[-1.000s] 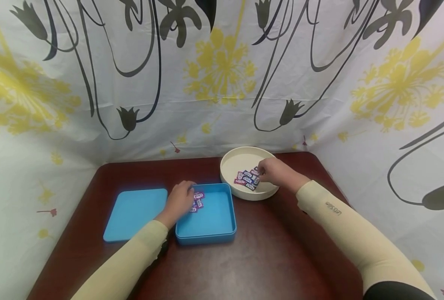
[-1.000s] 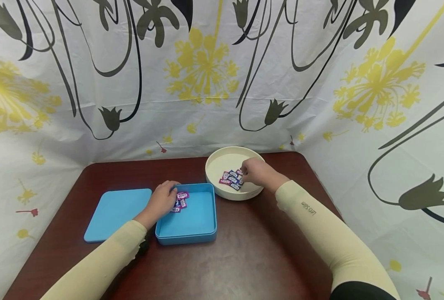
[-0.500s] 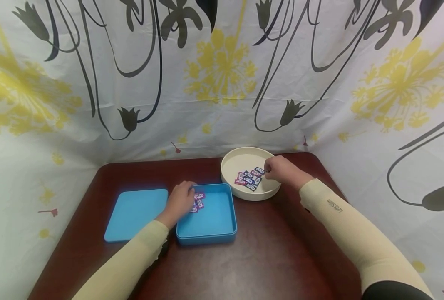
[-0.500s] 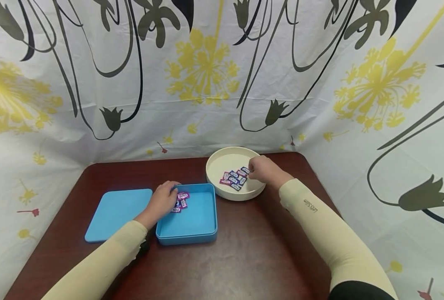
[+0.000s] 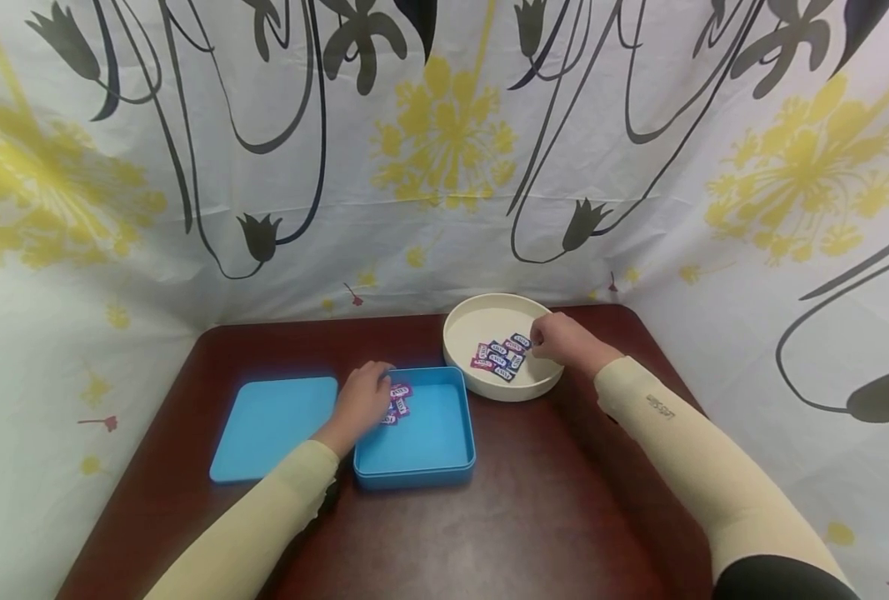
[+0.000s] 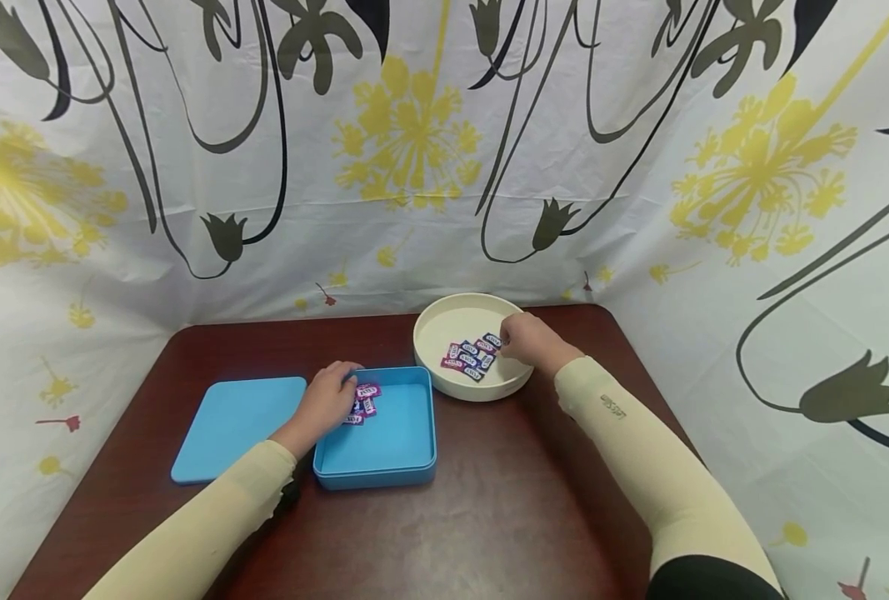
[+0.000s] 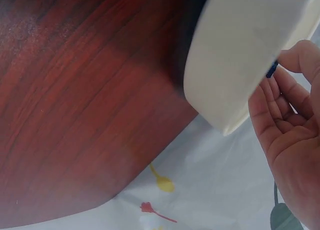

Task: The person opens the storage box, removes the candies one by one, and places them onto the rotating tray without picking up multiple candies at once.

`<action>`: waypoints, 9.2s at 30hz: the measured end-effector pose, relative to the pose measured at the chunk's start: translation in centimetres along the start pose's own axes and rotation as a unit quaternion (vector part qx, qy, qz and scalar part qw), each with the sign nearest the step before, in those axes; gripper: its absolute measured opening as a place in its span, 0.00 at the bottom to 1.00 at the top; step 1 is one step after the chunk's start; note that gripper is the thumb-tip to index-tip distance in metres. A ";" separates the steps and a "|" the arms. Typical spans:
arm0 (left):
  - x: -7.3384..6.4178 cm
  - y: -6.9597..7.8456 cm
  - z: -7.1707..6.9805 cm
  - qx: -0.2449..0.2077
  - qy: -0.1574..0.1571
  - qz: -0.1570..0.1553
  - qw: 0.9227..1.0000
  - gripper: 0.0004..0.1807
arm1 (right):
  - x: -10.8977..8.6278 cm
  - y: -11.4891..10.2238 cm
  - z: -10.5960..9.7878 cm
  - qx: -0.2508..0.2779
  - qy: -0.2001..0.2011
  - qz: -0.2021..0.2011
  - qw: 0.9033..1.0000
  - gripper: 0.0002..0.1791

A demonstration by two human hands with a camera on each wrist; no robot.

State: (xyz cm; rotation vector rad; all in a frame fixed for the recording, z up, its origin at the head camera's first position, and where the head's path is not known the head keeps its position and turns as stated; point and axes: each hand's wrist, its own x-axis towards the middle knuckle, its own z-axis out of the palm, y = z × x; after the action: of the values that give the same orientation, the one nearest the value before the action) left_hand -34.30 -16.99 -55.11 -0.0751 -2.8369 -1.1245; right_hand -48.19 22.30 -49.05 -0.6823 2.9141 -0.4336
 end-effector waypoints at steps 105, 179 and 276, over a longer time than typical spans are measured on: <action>0.6 -0.4 0.0 0.007 0.000 0.012 1.000 0.20 | 1.2 -20.4 7.0 -0.059 -0.065 -0.270 0.959 0.21; 0.5 0.1 -0.3 0.008 0.000 0.016 1.000 0.19 | 2.0 -21.1 9.9 -0.069 -0.129 -0.218 0.965 0.20; 0.4 -0.4 -0.2 -0.005 -0.005 0.008 1.000 0.21 | -0.5 -1.2 2.0 0.001 -0.036 -0.028 0.999 0.05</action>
State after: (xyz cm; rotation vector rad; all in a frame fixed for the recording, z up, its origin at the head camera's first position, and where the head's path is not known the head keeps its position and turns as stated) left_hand -34.70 -17.42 -55.21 -0.1034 -2.8352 -1.1394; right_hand -46.88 21.04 -50.60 -0.7653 2.8321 -0.4086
